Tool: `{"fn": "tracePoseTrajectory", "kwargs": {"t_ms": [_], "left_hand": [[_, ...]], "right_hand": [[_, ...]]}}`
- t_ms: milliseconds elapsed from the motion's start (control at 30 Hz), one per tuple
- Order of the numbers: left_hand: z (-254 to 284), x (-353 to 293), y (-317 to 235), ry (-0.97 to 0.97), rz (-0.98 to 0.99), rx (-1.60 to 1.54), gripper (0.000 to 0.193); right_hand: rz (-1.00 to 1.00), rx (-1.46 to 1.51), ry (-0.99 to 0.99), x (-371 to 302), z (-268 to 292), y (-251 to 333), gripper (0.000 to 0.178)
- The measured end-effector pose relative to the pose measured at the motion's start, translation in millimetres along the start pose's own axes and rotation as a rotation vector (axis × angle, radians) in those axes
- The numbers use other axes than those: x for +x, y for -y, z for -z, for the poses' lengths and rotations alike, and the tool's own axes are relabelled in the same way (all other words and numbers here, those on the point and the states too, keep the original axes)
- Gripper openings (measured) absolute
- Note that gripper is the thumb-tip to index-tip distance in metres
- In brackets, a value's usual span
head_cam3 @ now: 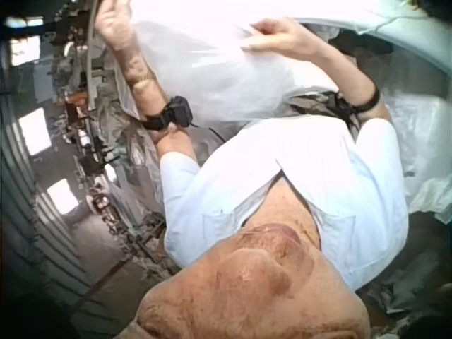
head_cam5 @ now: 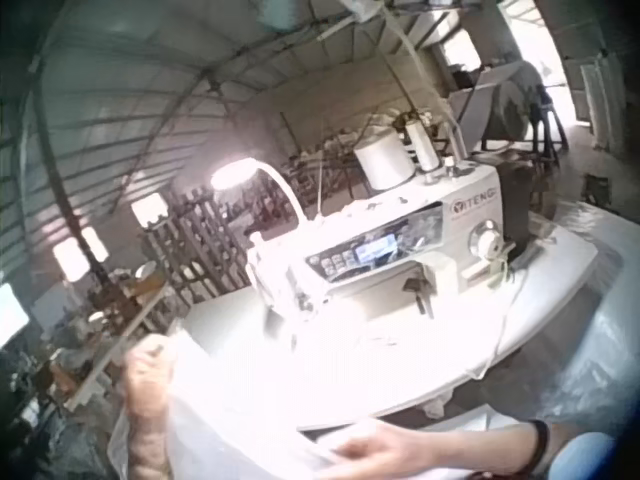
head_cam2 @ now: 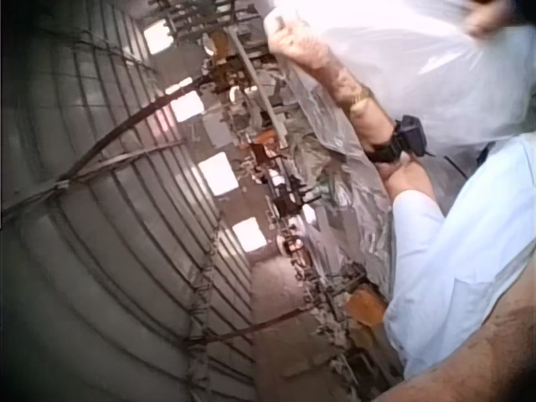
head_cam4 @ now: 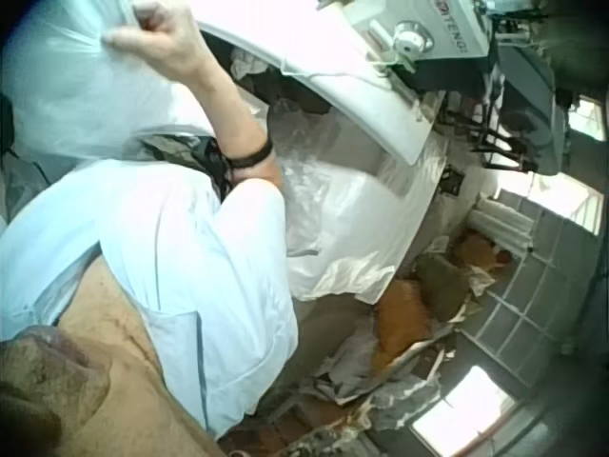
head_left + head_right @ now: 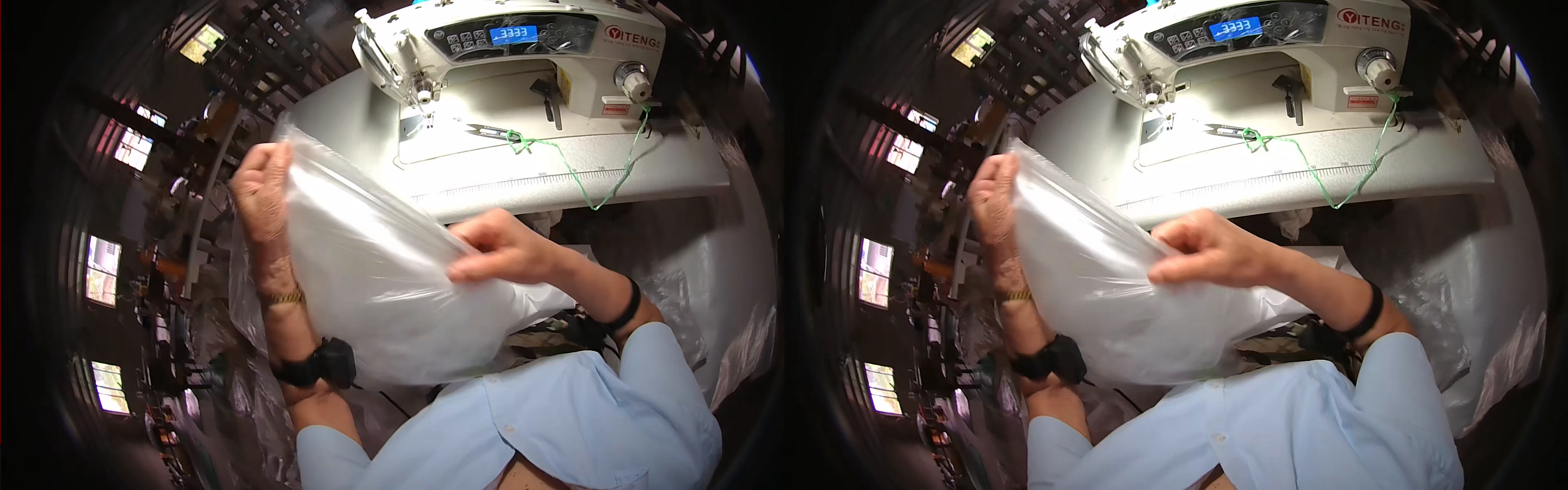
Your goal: Sewing white plastic or non-woven fabric sheets together using an industrial sewing machine.
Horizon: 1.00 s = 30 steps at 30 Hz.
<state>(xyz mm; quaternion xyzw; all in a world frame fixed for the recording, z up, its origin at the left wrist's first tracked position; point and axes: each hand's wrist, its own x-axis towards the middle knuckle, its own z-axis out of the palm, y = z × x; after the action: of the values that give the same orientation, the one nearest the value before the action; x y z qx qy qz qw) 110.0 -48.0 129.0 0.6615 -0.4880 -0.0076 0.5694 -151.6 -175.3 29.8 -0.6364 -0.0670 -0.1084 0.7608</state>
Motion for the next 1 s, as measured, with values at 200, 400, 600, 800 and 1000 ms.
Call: {"fn": "tracePoseTrajectory", "kwargs": {"t_ms": [200,400,600,800,1000], "left_hand": [[-80,-62,72,0.071,0.352,-0.510,0.021],[-115,-85,91,0.255,0.415,-0.530,0.021],[-106,-73,53,0.277,0.340,-0.392,0.024],[-110,-63,37,0.284,0.280,-0.307,0.025],[-115,-61,44,0.274,0.418,-0.388,0.029]], "right_hand": [[-0.250,-0.027,-0.147,-60,9,-32,0.036],[-0.463,-0.478,-0.308,-91,34,-81,0.037],[0.052,-0.640,-0.511,-16,32,-26,0.058],[-0.083,-0.272,-0.381,30,44,-37,0.037],[-0.008,-0.315,-0.458,36,33,-44,0.039]]}}
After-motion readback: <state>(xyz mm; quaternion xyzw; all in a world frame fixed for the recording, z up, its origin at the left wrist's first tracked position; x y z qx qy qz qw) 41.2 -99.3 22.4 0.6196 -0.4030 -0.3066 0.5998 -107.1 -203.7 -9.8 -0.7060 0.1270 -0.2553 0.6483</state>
